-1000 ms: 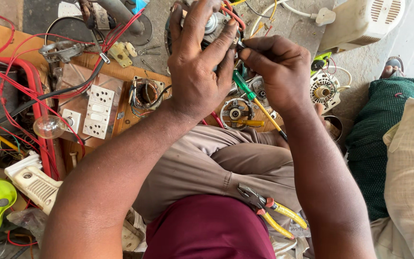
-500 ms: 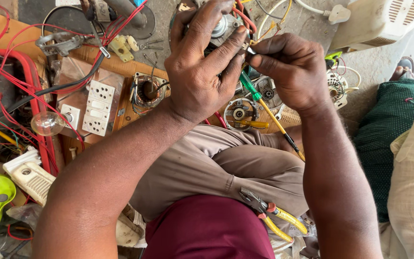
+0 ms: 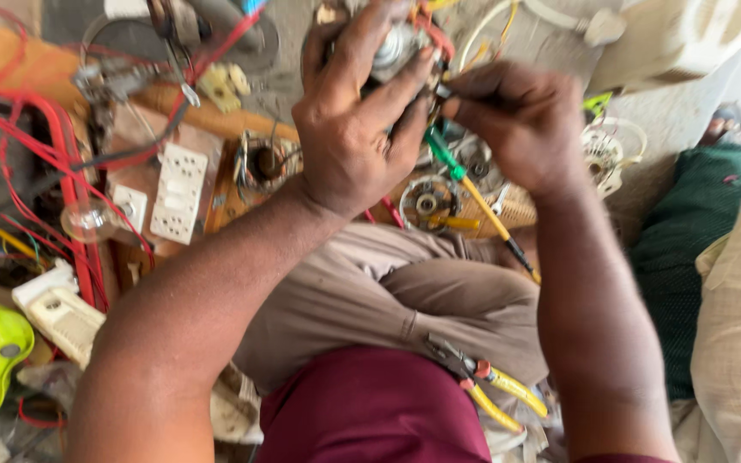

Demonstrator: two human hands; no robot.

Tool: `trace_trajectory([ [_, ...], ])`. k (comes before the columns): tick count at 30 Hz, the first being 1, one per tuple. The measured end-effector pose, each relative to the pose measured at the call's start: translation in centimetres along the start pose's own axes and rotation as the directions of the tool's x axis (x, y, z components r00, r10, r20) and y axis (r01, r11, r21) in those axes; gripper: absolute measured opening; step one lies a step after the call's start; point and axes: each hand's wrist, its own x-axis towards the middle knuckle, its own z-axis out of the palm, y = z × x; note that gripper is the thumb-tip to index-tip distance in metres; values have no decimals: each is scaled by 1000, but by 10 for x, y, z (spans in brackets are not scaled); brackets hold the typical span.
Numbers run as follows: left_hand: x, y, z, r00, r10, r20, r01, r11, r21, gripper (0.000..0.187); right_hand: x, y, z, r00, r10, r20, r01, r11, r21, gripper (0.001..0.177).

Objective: The person repairs an electric motor by stripping wires with a pair of pliers and a screwdriver, and by connecting wires to the motor components.

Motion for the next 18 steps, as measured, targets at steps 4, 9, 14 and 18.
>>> trace_trajectory([
  [4,-5,-1,-3,999,-27,34,27,1000,10,39,-9,-5,15,987,156,-31,-147,968,205,10],
  [9,-10,-5,1,998,-32,46,32,999,18,36,-15,-16,26,981,24,-192,-37,997,-67,11],
  [14,-10,-6,3,1000,-6,13,6,1000,18,41,-12,-23,23,978,-119,-171,63,951,-302,11],
  [18,-10,-6,4,1000,-7,6,6,1000,16,41,-12,-25,22,960,-247,-129,173,892,-417,11],
])
